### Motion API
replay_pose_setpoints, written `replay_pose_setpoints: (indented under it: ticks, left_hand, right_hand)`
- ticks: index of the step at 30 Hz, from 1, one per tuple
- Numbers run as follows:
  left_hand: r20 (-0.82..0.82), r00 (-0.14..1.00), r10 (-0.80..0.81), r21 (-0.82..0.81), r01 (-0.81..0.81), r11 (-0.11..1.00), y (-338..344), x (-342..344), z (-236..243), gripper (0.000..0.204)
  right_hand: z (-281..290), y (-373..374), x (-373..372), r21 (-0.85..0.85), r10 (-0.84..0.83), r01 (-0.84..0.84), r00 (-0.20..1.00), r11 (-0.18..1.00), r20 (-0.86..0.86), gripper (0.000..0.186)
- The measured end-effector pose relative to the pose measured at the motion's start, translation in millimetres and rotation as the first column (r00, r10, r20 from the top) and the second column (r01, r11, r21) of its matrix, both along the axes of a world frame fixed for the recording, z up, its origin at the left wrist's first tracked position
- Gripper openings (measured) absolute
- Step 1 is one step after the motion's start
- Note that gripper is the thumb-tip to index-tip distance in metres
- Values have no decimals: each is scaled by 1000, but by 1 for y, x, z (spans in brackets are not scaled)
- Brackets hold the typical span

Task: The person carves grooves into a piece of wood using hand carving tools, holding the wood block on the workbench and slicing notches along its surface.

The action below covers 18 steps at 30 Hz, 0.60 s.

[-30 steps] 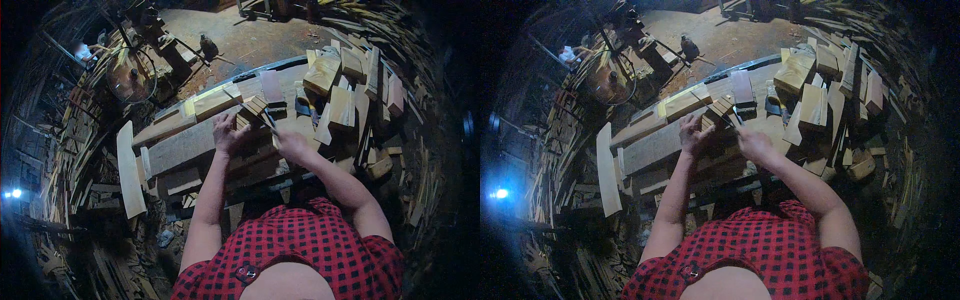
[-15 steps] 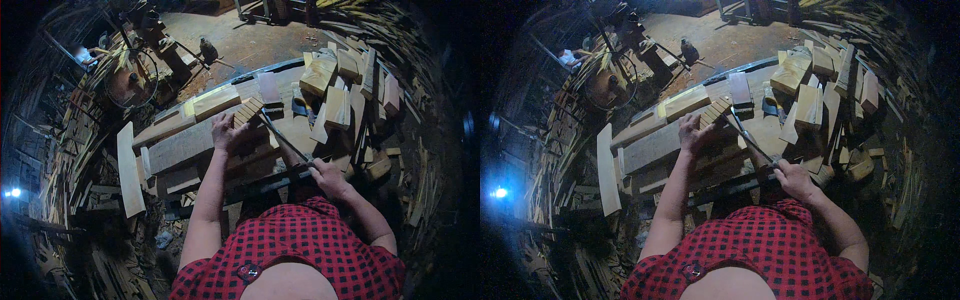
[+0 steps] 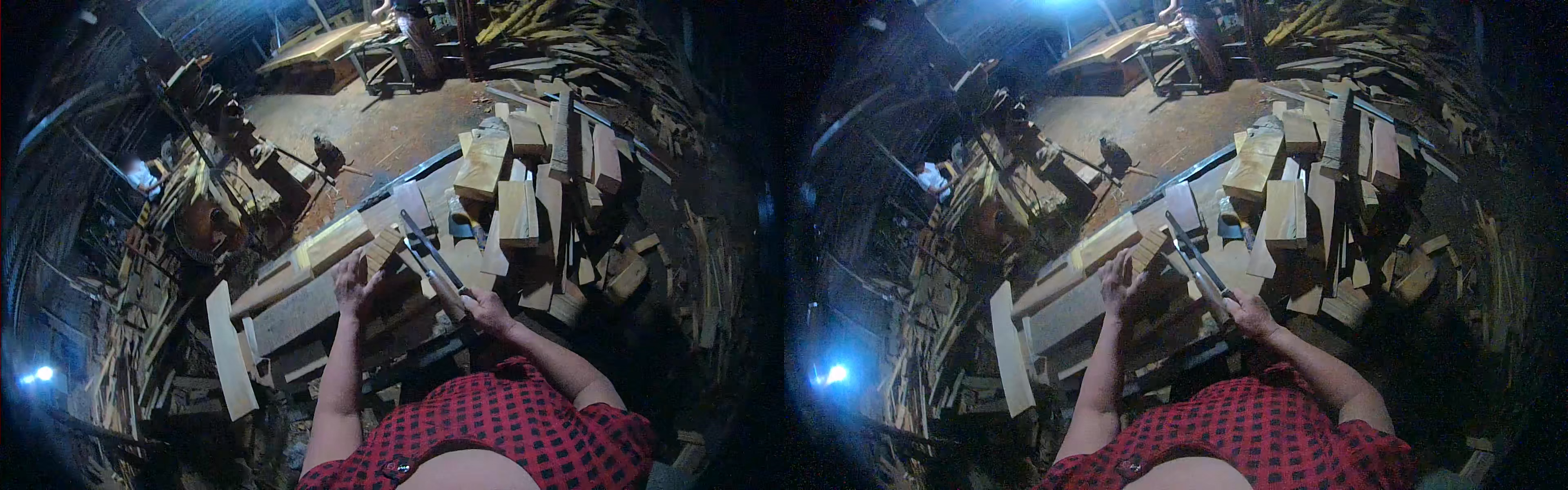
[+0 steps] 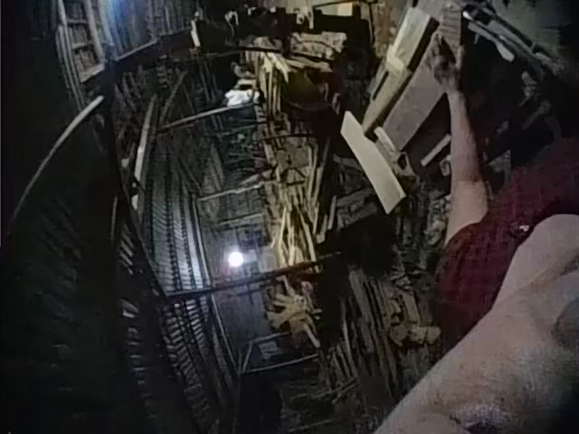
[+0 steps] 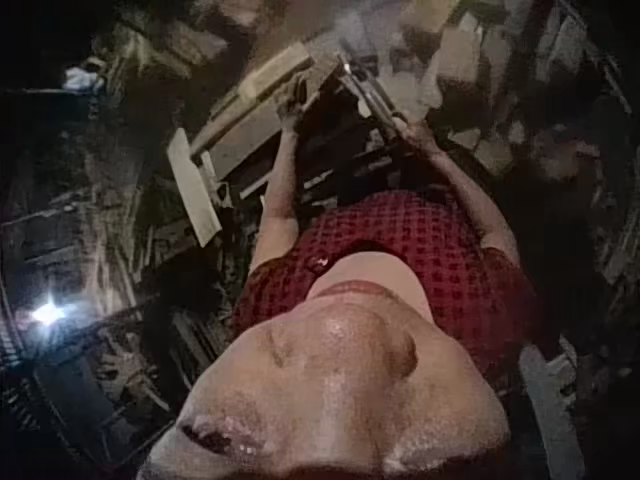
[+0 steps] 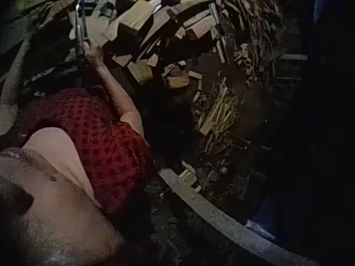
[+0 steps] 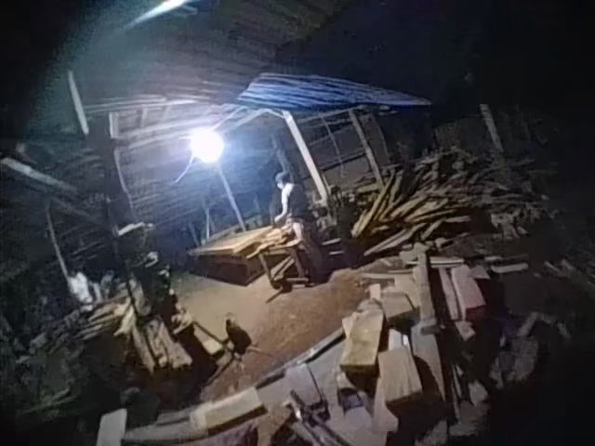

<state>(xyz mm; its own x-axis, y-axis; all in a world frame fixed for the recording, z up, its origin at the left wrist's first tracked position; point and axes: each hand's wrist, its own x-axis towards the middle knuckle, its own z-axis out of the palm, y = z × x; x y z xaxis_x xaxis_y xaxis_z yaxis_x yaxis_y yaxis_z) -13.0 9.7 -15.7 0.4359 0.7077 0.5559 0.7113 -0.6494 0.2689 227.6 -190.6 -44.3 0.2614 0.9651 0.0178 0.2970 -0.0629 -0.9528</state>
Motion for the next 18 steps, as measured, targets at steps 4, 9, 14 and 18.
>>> replay_pose_setpoints:
  ticks: [4,9,14,18]
  left_hand:
    - [-108,994,-10,-58,4,998,-10,5,16,63]
    - [-108,993,-44,-81,35,996,-11,10,21,61]
    - [-78,996,-33,-47,29,998,-1,4,4,59]
    - [-114,994,0,-108,-13,994,-7,3,12,62]
  right_hand:
    - [-20,7,16,-16,32,-31,997,999,67,31]
    - [-18,12,28,-136,-10,-66,869,988,-495,21]
    - [-47,18,26,91,96,-75,962,993,-254,18]
    - [-46,18,24,-52,89,-94,993,994,-83,28]
